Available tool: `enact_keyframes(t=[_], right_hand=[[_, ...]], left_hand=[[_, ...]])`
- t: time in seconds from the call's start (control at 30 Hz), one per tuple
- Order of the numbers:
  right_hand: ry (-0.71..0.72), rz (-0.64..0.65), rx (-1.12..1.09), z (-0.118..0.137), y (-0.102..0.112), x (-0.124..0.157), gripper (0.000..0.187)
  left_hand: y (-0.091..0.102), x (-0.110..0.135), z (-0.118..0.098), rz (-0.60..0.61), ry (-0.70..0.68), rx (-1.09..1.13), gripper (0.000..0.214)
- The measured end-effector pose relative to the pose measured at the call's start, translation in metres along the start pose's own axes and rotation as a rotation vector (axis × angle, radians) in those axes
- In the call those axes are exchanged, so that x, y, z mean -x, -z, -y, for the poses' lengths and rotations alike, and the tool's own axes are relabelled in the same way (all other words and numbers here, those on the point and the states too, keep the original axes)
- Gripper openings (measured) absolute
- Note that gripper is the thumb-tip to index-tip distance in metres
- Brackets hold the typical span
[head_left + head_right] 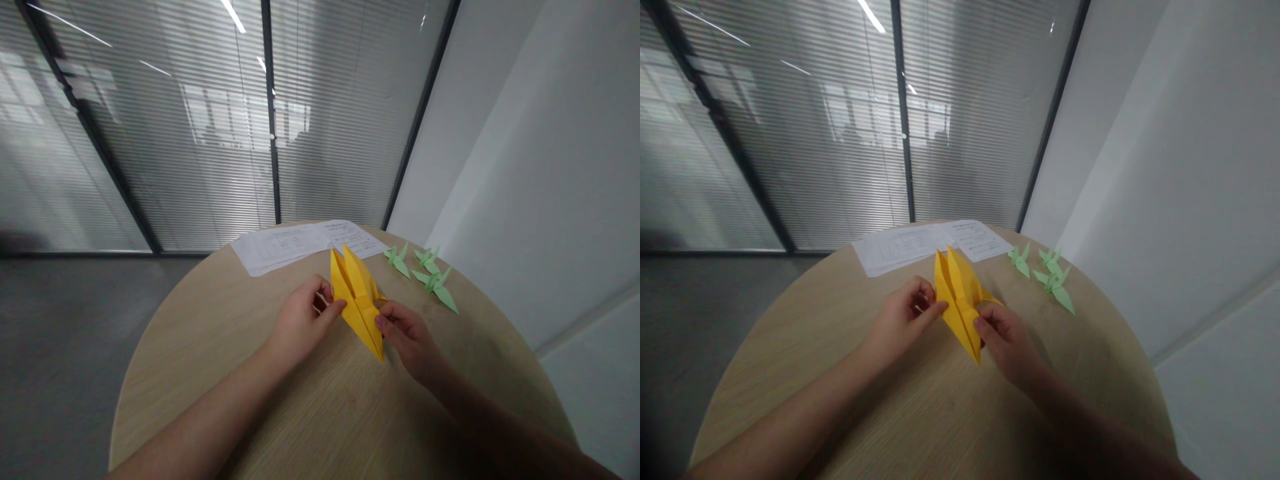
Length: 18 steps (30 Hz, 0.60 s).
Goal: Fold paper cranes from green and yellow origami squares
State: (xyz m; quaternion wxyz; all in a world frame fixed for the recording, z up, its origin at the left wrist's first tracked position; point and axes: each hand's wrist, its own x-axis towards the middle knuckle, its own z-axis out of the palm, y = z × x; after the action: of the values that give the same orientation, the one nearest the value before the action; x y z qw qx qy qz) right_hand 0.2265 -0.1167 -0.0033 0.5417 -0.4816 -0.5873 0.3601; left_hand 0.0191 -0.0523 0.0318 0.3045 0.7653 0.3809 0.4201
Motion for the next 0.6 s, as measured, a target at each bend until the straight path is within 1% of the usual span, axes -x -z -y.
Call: enact_keyframes(t=[0.03, 0.1, 0.17, 0.23, 0.3, 0.43, 0.6], right_hand=[[0.016, -0.008, 0.005, 0.0, -0.001, 0.001, 0.036], [0.042, -0.011, 0.018, 0.0, -0.004, 0.003, 0.034], [0.065, -0.007, 0.033, -0.001, -0.004, 0.004, 0.032], [0.079, -0.011, 0.059, -0.003, -0.004, 0.006, 0.031], [0.083, -0.015, 0.089, -0.003, -0.003, 0.006, 0.031], [0.068, -0.064, 0.098, -0.003, -0.003, 0.004, 0.034], [0.035, -0.13, 0.069, -0.005, -0.002, 0.0, 0.036]], left_hand=[[0.001, 0.001, 0.0, -0.035, -0.065, -0.056, 0.012], [0.004, 0.002, 0.0, -0.036, -0.211, -0.149, 0.019], [0.006, 0.003, -0.001, 0.014, -0.336, -0.214, 0.026], [0.008, 0.004, -0.002, 0.061, -0.41, -0.253, 0.026], [0.008, 0.004, -0.003, 0.086, -0.429, -0.273, 0.022], [0.01, 0.004, -0.004, 0.107, -0.41, -0.278, 0.018], [0.013, 0.006, -0.007, 0.1, -0.412, -0.315, 0.017]])
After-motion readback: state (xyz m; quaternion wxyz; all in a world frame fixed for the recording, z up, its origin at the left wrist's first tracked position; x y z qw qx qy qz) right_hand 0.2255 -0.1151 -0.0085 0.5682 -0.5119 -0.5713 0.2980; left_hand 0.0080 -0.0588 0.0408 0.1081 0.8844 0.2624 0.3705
